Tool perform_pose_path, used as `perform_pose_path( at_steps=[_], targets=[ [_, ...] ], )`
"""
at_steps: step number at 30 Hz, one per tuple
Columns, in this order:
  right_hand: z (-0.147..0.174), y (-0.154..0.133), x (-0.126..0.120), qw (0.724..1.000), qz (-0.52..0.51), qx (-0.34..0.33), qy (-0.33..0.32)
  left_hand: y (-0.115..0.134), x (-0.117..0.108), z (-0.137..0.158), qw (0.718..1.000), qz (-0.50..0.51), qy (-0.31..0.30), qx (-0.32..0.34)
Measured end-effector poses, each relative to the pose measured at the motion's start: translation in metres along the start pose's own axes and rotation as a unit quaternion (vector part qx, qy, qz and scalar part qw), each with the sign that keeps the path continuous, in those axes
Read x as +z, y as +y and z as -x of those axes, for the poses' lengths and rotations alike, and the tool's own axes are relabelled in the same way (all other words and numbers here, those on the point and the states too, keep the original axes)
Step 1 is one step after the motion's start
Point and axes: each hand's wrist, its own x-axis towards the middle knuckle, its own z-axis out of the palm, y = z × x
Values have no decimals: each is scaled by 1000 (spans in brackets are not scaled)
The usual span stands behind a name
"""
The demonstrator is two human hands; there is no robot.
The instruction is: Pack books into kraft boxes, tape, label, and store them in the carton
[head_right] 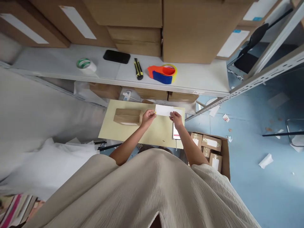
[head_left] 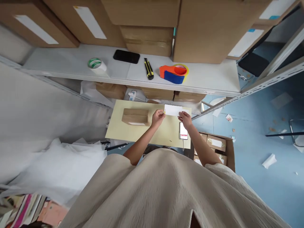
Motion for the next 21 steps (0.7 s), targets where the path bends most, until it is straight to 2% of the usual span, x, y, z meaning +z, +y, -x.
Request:
perform_pose_path(
  at_steps=[5, 7, 9, 11, 13, 15, 18, 21],
  targets=[
    [16, -3, 61, 998, 43, -16, -38, 15, -71, 16, 999, 6, 39, 9],
    [26, -2, 89, 995, 86, -40, -23, 21, -99, 23, 998, 3, 49, 24],
    [39, -2, 121, 984, 144, -103, 22, 27, -128, 30, 997, 3, 56, 47],
    [57, -3, 155, 961, 193, -194, 40, 32, -156, 36, 996, 8, 60, 63],
    [76, -5, 191, 937, 222, -271, -9, 37, -183, 41, 996, 18, 53, 71],
    [94, -6, 227, 919, 233, -305, -87, 40, -209, 45, 996, 33, 36, 77],
    [114, -2, 275, 912, 234, -297, -160, 41, -245, 51, 995, 49, 19, 86],
    [127, 7, 311, 919, 229, -269, -174, 40, -278, 57, 994, 48, 21, 92]
  ],
)
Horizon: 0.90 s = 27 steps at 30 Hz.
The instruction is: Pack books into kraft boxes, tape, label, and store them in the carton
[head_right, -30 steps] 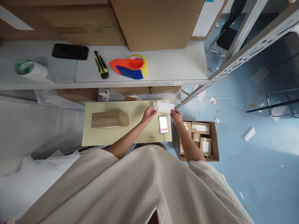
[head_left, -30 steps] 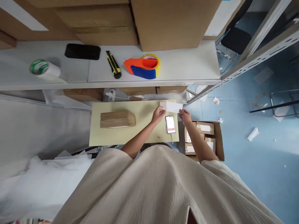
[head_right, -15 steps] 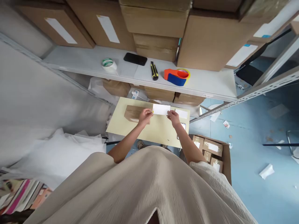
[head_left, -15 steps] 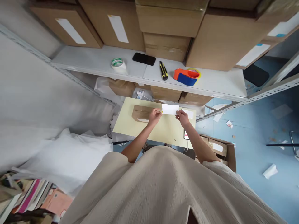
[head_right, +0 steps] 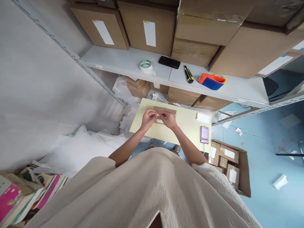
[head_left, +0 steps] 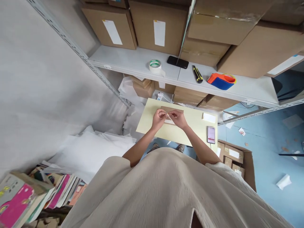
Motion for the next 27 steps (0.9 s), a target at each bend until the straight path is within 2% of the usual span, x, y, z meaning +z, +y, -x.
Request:
perform_pose_path(
  at_steps=[4, 8, 20, 27],
  targets=[
    [-1, -10, 33, 1000, 0, 13, -10, 3, -33, 3, 1000, 8, 10, -3],
    [-5, -21, 51, 1000, 14, 3, -22, 6, -52, 3, 1000, 7, 22, -5],
    [-22, -36, 81, 997, 46, -20, -57, 9, -86, -2, 999, 20, 42, 9],
    [-34, -30, 85, 999, 38, 10, -18, 1, -101, -2, 999, 6, 42, 31]
  ],
)
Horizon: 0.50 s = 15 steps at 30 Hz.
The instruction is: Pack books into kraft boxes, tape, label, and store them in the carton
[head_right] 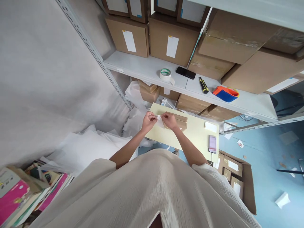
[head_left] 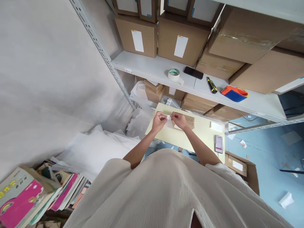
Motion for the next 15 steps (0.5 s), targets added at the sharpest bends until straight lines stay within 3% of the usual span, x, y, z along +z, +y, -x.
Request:
perform_pose_path(
  at_steps=[6, 11, 15],
  targets=[
    [-19, 19, -1, 985, -93, 104, 99, -4, -28, -9, 999, 1, 43, -20],
    [-39, 30, -6, 947, -184, 204, 165, -6, -60, -15, 993, -19, 110, -30],
    [-53, 34, -8, 920, -220, 236, 221, -8, -92, -19, 984, -39, 171, -40]
  ],
)
